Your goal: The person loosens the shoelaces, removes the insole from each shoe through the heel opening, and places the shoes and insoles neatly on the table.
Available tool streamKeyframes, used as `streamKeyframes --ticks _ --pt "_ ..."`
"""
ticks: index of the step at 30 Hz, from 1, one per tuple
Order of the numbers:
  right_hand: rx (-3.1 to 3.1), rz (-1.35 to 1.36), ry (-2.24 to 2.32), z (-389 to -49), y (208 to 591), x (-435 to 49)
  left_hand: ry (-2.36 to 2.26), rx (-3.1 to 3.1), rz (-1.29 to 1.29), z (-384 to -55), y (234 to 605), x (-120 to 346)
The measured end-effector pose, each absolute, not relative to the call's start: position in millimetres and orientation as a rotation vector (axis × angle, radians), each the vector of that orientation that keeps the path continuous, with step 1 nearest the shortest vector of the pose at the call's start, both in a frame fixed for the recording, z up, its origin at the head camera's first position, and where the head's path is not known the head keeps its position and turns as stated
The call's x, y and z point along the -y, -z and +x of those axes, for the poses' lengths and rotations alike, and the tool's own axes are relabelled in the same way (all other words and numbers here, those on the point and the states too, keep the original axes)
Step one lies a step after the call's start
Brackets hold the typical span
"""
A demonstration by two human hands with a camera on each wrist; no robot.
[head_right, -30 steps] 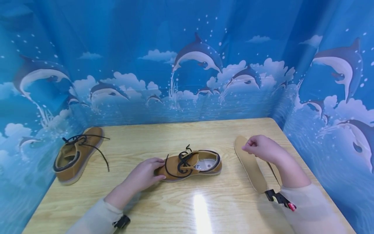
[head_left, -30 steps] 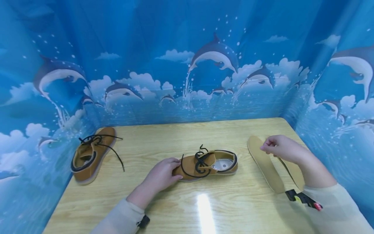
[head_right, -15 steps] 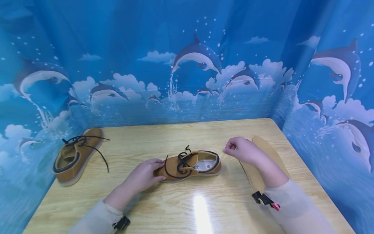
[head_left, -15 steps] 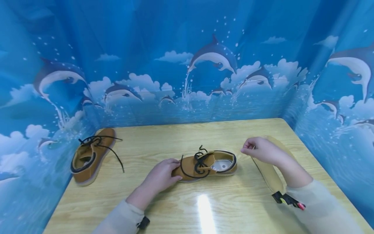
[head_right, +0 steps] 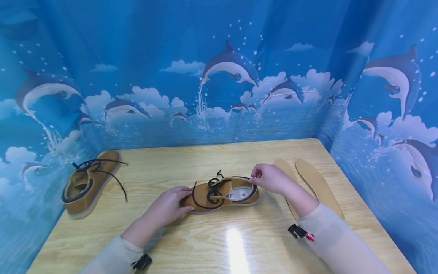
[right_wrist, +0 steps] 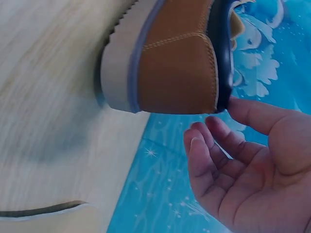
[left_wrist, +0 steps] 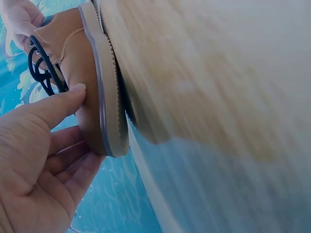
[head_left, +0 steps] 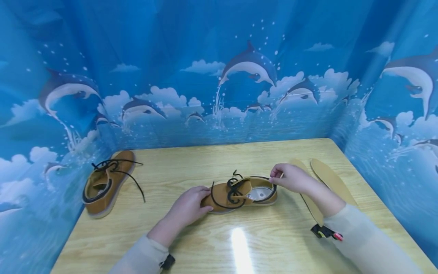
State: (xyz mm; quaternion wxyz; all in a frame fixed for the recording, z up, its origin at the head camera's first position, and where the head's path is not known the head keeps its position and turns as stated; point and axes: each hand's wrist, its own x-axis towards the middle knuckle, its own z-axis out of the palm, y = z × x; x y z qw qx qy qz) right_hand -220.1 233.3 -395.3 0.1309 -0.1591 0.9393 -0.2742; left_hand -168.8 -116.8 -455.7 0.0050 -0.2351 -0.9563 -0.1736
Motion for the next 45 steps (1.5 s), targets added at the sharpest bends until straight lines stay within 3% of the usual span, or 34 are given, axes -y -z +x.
streamKeyframes --ticks 28,45 --pt "-2.585 -0.488 0.931 -206.0 407.7 -210.8 0.611 3.003 -0.641 -182.8 455.8 142.1" --pt "-2.745 -0.487 0.881 -190.9 420.4 -162.4 0.611 3.099 -0.494 -210.4 446.6 168.3"
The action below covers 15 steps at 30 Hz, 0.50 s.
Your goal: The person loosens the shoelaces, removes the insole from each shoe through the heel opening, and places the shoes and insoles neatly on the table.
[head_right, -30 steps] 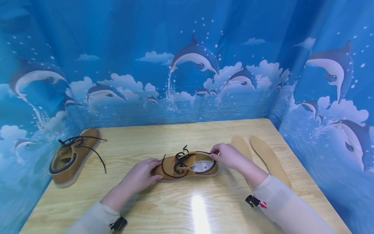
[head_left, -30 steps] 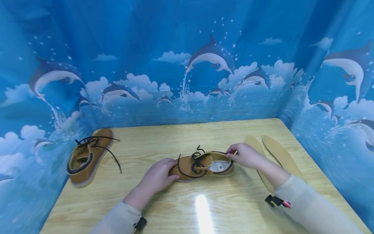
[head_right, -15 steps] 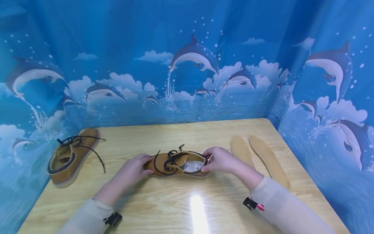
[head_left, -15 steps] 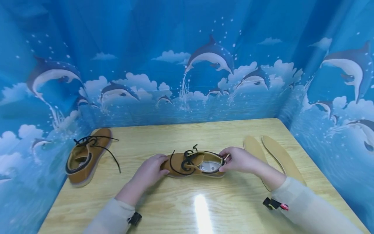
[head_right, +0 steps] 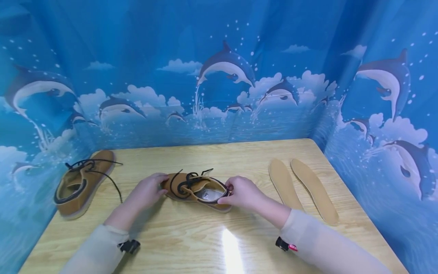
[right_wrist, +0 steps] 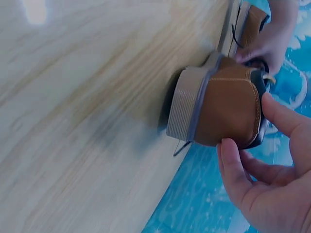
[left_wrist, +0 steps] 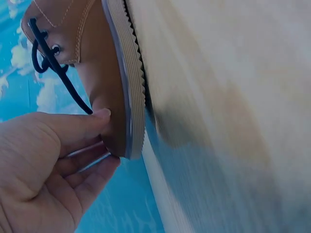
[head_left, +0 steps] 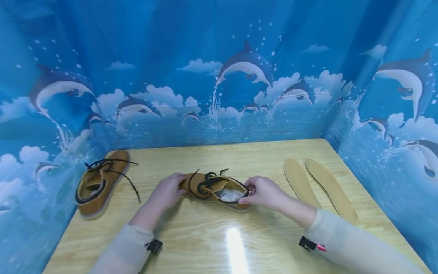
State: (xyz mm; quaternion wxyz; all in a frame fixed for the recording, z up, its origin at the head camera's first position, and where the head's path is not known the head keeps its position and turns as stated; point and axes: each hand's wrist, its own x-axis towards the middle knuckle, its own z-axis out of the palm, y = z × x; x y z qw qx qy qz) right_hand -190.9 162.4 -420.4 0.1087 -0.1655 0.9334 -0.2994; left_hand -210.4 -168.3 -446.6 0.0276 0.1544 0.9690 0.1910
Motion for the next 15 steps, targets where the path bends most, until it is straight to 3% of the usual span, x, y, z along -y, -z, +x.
streamKeyframes --ticks 15 --pt "-2.783 -0.477 0.916 -181.0 427.0 -123.8 -0.805 -2.936 0.419 -246.7 457.7 194.4"
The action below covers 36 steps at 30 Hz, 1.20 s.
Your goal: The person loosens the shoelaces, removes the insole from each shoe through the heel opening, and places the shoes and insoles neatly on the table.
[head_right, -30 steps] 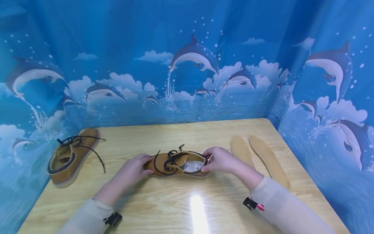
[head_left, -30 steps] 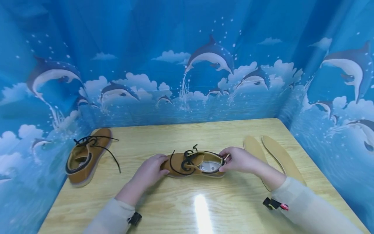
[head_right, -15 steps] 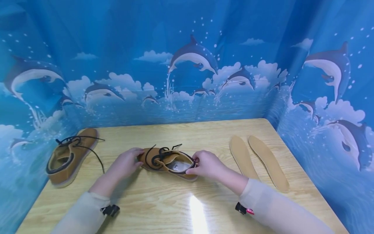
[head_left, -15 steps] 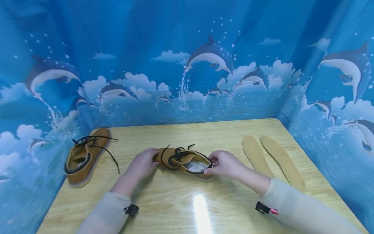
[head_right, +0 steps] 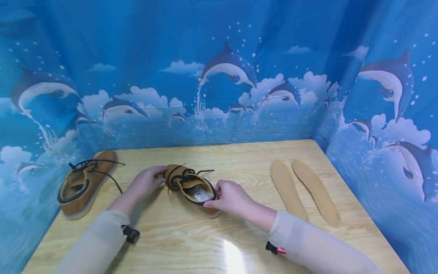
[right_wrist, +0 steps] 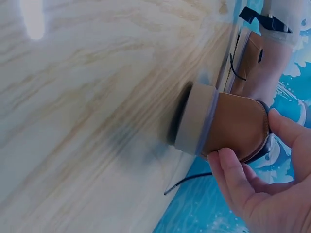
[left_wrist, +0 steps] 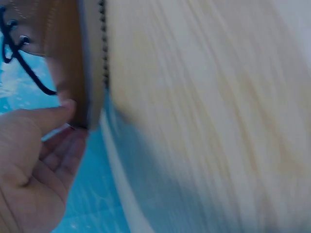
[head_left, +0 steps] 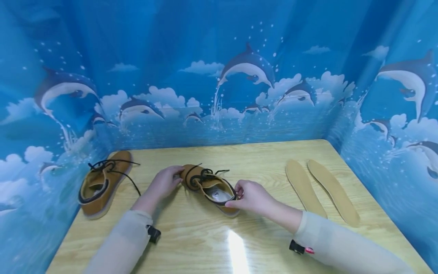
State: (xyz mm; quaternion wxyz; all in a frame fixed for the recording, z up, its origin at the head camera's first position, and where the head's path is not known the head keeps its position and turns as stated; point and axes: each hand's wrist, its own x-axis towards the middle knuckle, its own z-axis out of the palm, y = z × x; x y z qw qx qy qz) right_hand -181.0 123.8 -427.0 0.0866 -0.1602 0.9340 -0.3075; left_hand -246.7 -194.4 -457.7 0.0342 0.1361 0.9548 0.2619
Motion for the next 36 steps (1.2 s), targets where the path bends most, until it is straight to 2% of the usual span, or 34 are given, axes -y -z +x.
streamKeyframes --ticks 8,13,17,22,26,36 --pt "-2.707 -0.428 1.015 -186.3 431.9 -104.9 -1.019 -2.834 0.316 -264.3 463.0 204.3" --pt "-2.694 -0.442 1.029 -190.4 433.8 -93.1 -1.145 -2.782 0.238 -264.5 464.4 208.3" --pt "-2.689 -0.444 1.063 -191.7 436.2 -86.5 -1.126 -2.856 0.097 -248.6 455.3 207.1" --pt "-2.67 -0.454 1.123 -191.4 439.2 -80.8 -0.986 -3.081 -0.096 -210.2 427.9 186.9" --pt "-2.666 -0.49 1.165 -189.6 440.2 -75.4 -0.936 -3.109 -0.08 -184.1 413.7 167.0" --pt "-2.63 -0.702 1.136 -182.0 440.1 -59.3 -0.898 -3.264 -0.023 -186.2 429.0 157.3"
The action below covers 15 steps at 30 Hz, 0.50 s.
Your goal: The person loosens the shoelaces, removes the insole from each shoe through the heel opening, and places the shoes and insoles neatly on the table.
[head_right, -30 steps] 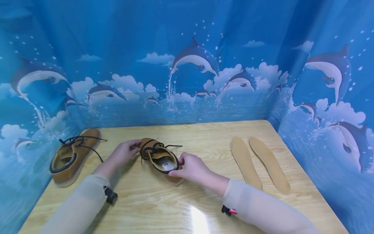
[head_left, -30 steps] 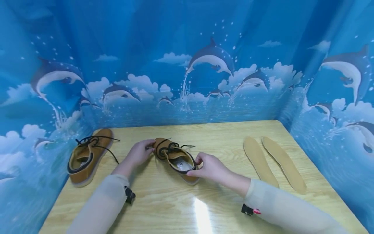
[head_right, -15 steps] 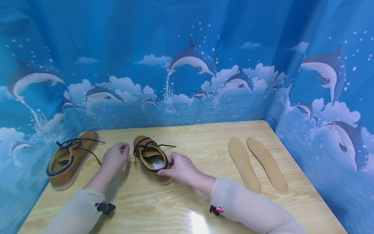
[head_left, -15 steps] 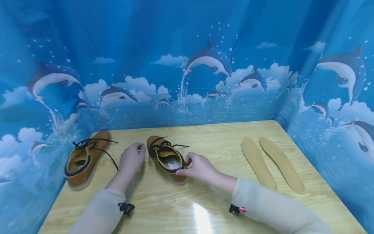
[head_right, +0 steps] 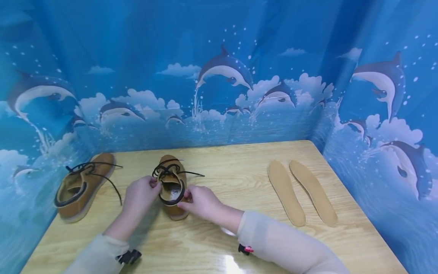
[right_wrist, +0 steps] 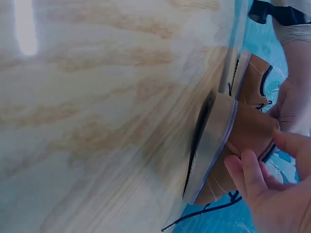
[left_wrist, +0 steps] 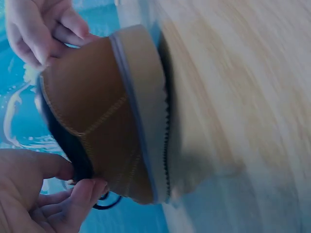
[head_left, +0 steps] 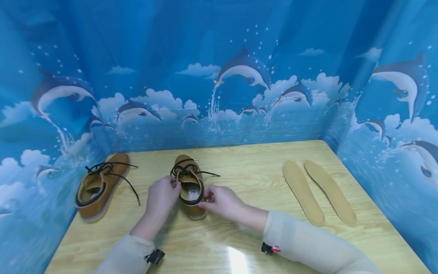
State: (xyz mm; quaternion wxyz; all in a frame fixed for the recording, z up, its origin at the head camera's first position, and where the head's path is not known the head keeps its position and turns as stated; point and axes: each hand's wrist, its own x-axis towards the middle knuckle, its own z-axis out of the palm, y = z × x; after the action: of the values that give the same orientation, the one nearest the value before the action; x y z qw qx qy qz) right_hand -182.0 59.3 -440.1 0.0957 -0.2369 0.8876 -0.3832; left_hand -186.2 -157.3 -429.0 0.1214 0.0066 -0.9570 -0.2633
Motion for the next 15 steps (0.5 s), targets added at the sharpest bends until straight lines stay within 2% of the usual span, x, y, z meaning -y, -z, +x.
streamKeyframes --ticks 15 --pt "-2.571 -0.772 1.082 -182.5 410.4 -97.0 0.672 2.7 0.051 -200.5 433.3 191.7"
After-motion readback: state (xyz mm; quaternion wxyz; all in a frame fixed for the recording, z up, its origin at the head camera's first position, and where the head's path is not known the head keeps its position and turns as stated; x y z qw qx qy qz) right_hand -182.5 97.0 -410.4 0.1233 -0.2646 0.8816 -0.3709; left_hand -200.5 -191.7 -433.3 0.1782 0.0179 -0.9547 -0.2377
